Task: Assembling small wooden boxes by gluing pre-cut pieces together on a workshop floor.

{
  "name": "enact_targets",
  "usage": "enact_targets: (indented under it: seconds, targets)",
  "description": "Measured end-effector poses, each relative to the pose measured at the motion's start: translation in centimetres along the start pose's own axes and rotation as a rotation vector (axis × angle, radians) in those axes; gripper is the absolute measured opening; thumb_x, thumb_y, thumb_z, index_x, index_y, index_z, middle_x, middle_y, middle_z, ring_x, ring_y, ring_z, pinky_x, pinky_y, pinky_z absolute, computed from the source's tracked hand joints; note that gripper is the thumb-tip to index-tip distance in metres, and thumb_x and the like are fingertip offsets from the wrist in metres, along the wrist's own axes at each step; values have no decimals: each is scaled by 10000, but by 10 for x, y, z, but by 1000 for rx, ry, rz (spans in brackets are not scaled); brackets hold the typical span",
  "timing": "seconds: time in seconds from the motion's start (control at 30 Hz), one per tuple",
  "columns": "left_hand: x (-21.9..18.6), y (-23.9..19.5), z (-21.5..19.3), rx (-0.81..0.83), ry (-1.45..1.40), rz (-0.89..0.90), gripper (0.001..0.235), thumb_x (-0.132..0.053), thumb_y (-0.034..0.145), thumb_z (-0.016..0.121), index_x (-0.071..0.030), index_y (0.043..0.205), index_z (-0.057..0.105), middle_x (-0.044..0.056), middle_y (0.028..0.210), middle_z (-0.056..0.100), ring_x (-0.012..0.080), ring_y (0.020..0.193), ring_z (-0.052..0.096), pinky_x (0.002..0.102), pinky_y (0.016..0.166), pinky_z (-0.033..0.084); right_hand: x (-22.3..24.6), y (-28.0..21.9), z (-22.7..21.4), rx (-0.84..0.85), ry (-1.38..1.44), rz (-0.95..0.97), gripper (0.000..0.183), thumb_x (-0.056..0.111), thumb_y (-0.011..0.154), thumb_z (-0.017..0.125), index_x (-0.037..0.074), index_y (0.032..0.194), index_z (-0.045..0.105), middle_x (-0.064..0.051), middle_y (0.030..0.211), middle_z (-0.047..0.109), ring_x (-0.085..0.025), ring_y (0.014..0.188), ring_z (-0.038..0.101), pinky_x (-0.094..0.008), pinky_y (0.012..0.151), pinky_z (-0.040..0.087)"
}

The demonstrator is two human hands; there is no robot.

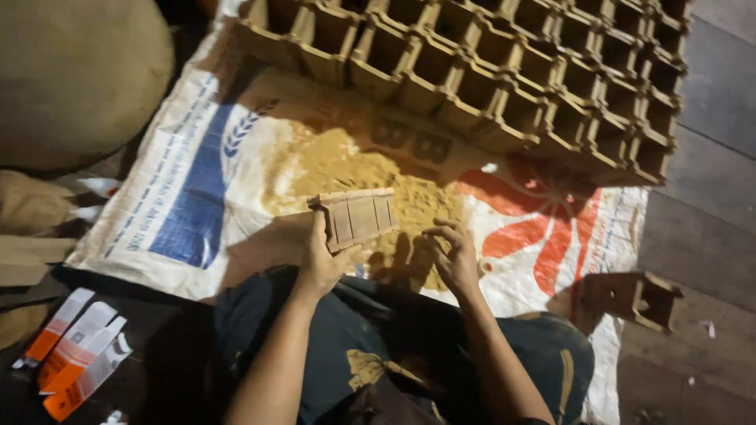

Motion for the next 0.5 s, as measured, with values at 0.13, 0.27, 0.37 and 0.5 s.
enact_targets:
  seconds: [0.13,0.27,0.37,0.5]
  targets:
    - [39,-7,17,14,107,7,937,-50,632,904,-11,1438,427,280,1355,563,425,1312,515,528,1109,429,45,-13,-28,38,714,531,177,147,869,840,107,1037,798,-110,976,776,-199,763,738,-337,773,599]
    - [36,-14,22,21,140,3,968,-46,615,916,-18,1454,434,248,1349,578,400,1306,531,516,1103,439,47,-17,-21,-7,930,545,230,73,846,835,4,1060,784,-132,929,760,-168,832,684,-322,810,577]
    - [27,-17,29,62,88,-21,871,20,657,890,-63,1428,492,220,1288,634,405,1250,574,530,1048,484,63,-13,-31,32,936,466,210,75,836,847,26,1034,799,-116,900,756,-144,846,673,-322,812,572]
    - [35,-19,33,74,143,-8,872,-20,653,902,-69,1417,484,218,1300,624,389,1244,583,524,1031,505,90,-9,-43,67,925,395,211,57,806,864,12,1002,799,-118,855,759,-129,828,664,-313,805,566]
Point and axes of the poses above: each hand's wrist, its own y-axis towards the middle knuckle, its own z-axis out of the palm, x = y × z, the point moved 1 cm from there along y, towards the middle knuckle
